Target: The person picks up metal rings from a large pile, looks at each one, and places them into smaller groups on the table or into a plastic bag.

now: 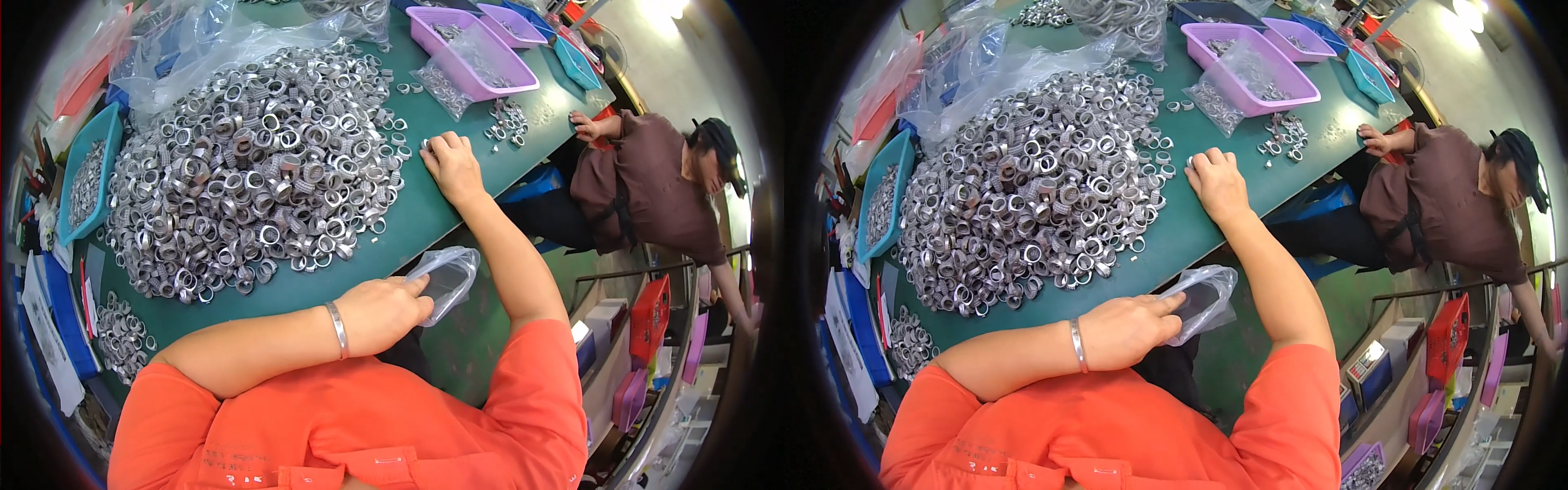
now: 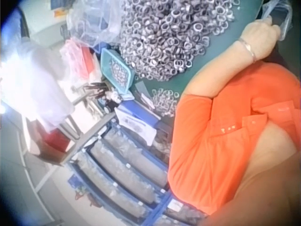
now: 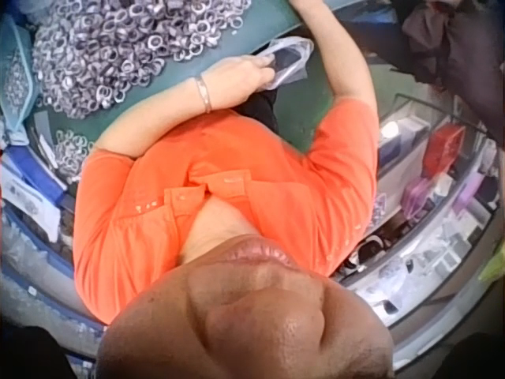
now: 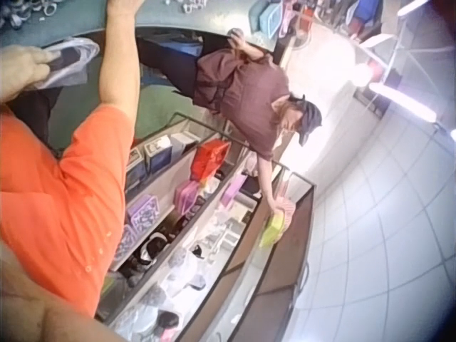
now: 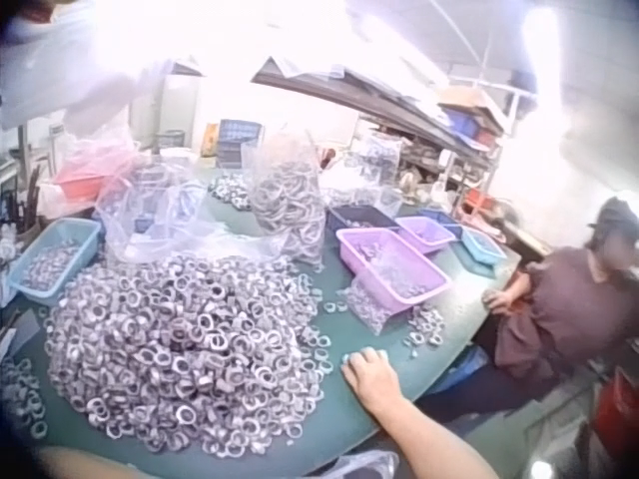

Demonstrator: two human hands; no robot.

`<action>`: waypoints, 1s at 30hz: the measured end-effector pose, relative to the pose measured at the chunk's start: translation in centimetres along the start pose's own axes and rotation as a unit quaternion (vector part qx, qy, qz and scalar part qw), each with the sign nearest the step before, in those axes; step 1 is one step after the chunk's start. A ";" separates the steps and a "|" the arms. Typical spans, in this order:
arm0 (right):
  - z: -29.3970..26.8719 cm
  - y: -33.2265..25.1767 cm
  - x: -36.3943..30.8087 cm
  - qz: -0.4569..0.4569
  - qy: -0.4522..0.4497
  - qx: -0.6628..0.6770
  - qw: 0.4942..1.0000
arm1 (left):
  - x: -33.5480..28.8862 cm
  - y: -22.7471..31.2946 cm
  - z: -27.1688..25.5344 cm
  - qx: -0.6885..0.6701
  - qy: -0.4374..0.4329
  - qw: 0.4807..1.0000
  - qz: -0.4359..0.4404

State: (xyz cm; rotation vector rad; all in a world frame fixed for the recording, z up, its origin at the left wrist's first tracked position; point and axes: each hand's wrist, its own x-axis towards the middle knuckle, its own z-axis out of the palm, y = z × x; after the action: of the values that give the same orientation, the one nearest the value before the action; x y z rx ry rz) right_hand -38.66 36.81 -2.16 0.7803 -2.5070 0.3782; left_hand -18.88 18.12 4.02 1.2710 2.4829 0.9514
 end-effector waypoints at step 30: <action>-12.4 -7.4 2.4 0.303 -0.175 0.683 0.641 | 2.0 -0.5 -2.8 0.002 -0.011 0.997 -0.079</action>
State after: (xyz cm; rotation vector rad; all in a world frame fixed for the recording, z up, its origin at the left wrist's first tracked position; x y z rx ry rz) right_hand -31.52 34.70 10.45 0.3527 -2.3292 2.7625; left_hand -21.67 18.15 6.08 1.0625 2.5240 0.8897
